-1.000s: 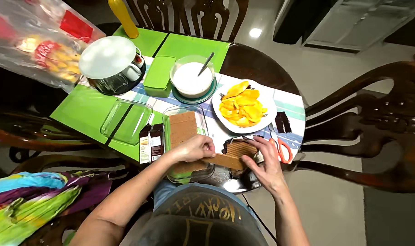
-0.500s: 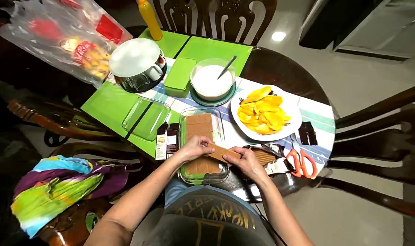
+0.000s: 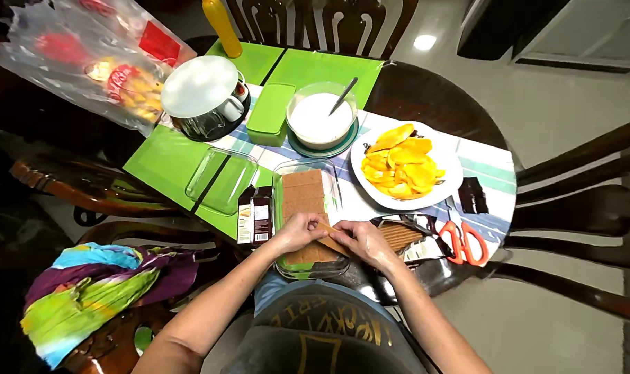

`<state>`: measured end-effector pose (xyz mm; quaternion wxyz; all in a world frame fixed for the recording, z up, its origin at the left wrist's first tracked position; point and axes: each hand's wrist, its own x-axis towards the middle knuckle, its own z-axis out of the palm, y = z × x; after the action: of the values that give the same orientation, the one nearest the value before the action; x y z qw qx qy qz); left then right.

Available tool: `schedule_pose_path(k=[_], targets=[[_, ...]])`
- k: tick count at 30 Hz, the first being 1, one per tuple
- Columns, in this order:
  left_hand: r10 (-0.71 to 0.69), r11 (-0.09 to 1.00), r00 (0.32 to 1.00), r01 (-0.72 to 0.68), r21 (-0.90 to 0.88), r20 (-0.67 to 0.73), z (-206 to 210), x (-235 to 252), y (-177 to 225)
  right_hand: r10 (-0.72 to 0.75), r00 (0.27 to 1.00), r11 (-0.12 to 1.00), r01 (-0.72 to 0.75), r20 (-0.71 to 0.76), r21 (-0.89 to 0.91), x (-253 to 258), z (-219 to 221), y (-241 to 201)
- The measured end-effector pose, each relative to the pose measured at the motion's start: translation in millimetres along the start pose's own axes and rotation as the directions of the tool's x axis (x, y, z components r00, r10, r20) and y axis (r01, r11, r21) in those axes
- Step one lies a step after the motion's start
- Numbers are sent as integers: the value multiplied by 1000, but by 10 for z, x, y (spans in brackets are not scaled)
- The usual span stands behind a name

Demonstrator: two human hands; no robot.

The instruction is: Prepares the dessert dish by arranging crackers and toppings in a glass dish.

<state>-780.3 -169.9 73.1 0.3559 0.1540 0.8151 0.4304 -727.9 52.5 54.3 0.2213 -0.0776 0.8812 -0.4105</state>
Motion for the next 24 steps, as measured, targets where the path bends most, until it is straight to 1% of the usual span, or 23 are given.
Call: schedule_pose_path(k=[2, 7, 12, 16, 18, 20, 22, 24], targets=[[-14, 997, 1000, 15, 77, -14, -4, 7, -4, 8, 1000, 1000, -8, 13, -12, 34, 43, -24], [-23, 994, 1000, 25, 108, -17, -4, -4, -23, 26, 997, 999, -24, 67, -27, 68, 126, -19], [-36, 982, 998, 46, 181, -55, 25, 25, -4, 53, 998, 996, -51, 23, -66, 76, 198, -91], [-55, 973, 996, 71, 221, -76, 37, 52, 44, 79, 997, 996, -79, 3, -40, 114, 213, -71], [-54, 986, 997, 61, 155, -49, 24, 73, 16, 78, 996, 997, -78, 32, 2, 120, 181, -49], [-76, 997, 997, 76, -6, -8, 0, 97, -19, 74, 996, 993, -78, 46, 85, 117, 134, -11], [-120, 970, 992, 123, -212, 27, -28, 102, -27, 68, 997, 980, -74, 40, 187, 109, 84, 53], [-157, 929, 987, 162, -333, 40, -57, 101, -40, 78, 996, 948, -86, 37, 305, 84, 48, 117]])
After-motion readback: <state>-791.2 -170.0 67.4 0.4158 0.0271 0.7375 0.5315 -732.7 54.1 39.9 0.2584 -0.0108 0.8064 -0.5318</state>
